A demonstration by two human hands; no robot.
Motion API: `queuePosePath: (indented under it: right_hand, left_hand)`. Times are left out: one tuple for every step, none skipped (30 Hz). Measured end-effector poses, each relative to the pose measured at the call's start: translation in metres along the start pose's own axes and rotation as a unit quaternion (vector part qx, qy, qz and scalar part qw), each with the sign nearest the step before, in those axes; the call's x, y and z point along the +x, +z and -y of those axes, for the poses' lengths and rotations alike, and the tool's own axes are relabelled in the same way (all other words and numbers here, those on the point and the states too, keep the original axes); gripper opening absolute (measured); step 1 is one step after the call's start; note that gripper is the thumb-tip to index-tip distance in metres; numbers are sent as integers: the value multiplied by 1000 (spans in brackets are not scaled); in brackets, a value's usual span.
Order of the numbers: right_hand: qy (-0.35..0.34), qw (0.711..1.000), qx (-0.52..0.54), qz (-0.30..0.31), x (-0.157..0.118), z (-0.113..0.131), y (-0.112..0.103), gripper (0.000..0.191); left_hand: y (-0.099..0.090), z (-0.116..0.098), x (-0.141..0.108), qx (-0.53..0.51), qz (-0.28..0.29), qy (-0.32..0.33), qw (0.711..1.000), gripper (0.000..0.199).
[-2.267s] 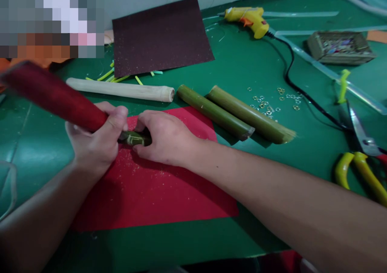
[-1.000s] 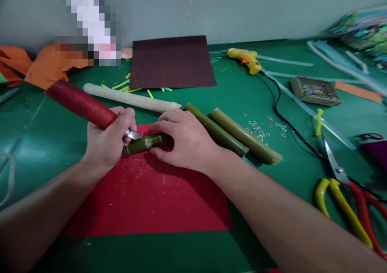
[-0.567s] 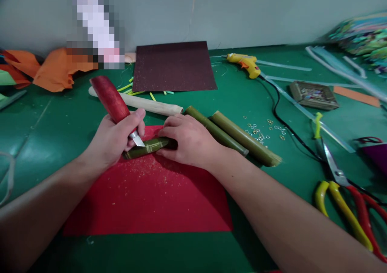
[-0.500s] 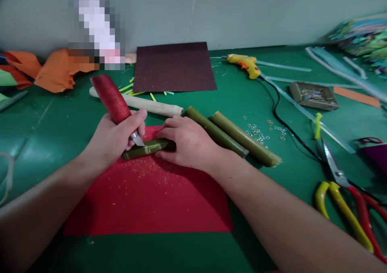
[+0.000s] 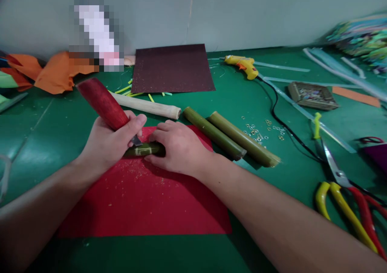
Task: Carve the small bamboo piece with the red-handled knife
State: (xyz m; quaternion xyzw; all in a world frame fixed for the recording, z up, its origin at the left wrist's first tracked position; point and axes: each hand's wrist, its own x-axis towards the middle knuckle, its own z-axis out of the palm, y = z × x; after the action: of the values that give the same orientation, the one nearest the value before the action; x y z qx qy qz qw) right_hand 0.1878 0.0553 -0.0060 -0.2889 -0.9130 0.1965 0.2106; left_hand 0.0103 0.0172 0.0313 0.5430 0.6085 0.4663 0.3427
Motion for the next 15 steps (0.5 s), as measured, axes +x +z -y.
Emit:
queuePosePath:
  right_hand:
    - [-4, 1000, 0, -3, 0, -1, 0, 34]
    - [-8, 1000, -1, -10, 0, -1, 0, 34]
    - [-13, 1000, -1, -20, -1, -2, 0, 35]
    - [-18, 999, -2, -33, -1, -3, -1, 35]
    - [-25, 999, 0, -48, -1, -4, -1, 36]
    - [-33, 997, 2, -65, -1, -5, -3, 36]
    - [-42, 996, 3, -83, -1, -6, -4, 36]
    - [-49, 994, 5, -100, -1, -7, -5, 35]
    - [-54, 992, 5, -115, -1, -8, -6, 33]
    - [-58, 990, 3, -125, 0, -9, -7, 30]
    - [-59, 989, -1, -132, 0, -10, -8, 28]
    - [-58, 989, -7, -135, 0, -11, -9, 26]
    - [-55, 990, -15, -132, 1, -12, -10, 24]
    - [-50, 991, -23, -123, 1, -12, -11, 23]
    - [-41, 993, -29, -109, 1, -13, -11, 23]
  left_hand:
    - [0, -1, -1, 1, -4, 1, 1000, 35]
    - [0, -2, -2, 0, -13, 8, 1000, 34]
    - [-1, -3, -3, -4, -25, 22, 999, 33]
    - [-1, -3, -3, -10, -36, 38, 999, 33]
    - [-2, -2, -4, -21, -43, 49, 998, 34]
    - [-2, -1, -3, -33, -43, 55, 997, 34]
    - [-2, 1, -3, -44, -43, 55, 997, 33]
    - [-2, 4, -2, -56, -44, 52, 996, 33]
    - [-1, 7, -1, -70, -46, 47, 995, 32]
    - [0, 9, 1, -84, -49, 40, 994, 31]
    - [1, 12, 2, -99, -53, 33, 993, 31]
    - [1, 14, 4, -113, -58, 27, 992, 32]
    - [2, 15, 5, -125, -62, 19, 990, 33]
    - [2, 15, 6, -132, -66, 11, 989, 34]
    - [2, 14, 7, -135, -70, 3, 988, 35]
